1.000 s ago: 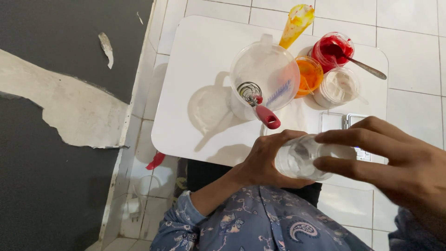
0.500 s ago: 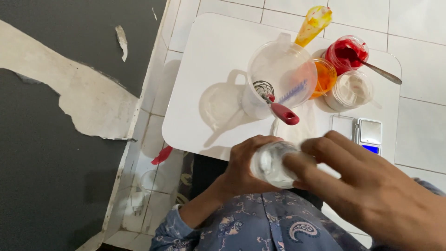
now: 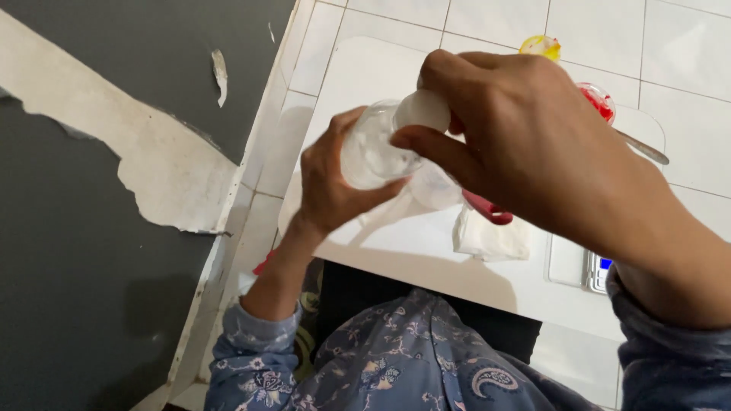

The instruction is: Measuring and mixing various powders and liquids using a digital scale, spoons, and a whisk to prepare a solution.

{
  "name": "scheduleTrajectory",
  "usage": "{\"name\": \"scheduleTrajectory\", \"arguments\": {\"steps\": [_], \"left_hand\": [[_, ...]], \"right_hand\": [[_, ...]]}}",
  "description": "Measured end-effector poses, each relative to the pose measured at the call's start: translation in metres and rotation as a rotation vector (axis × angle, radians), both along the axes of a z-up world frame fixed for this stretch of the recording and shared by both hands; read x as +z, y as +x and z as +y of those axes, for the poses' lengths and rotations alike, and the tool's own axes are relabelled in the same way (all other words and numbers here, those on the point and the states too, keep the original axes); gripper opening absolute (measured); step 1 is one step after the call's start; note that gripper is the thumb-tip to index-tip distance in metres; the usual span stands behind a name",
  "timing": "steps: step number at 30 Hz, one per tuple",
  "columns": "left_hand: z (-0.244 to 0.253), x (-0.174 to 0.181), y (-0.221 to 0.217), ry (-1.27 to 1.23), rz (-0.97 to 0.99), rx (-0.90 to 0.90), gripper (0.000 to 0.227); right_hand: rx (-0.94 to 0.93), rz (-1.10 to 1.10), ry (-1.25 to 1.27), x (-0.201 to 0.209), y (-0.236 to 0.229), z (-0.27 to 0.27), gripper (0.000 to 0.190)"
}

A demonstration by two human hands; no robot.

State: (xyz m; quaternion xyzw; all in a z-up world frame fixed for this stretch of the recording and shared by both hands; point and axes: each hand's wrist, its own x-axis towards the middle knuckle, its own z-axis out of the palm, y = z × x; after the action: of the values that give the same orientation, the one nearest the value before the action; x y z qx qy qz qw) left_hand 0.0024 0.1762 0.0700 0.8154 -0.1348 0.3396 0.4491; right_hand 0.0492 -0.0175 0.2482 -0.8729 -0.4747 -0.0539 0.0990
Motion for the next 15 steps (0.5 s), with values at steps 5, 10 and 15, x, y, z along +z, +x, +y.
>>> {"name": "scheduleTrajectory", "arguments": {"steps": [5,10,15], "left_hand": [[0.018,-0.016,0.031,0.181,0.175,-0.031,0.088],[0.01,-0.02,0.038,0.103,0.12,-0.041,0.081],[0.008,-0.019,0.04,0.146,0.089,-0.004,0.079]], "right_hand": [[0.167,0.148,0.092,-0.007,0.027,-0.003,0.019],[0.104,0.201,0.099,-0.018,0.039,-0.004,0.035],[0.021,0.197,0.218,-0.031,0.04,-0.003,0.028]]}}
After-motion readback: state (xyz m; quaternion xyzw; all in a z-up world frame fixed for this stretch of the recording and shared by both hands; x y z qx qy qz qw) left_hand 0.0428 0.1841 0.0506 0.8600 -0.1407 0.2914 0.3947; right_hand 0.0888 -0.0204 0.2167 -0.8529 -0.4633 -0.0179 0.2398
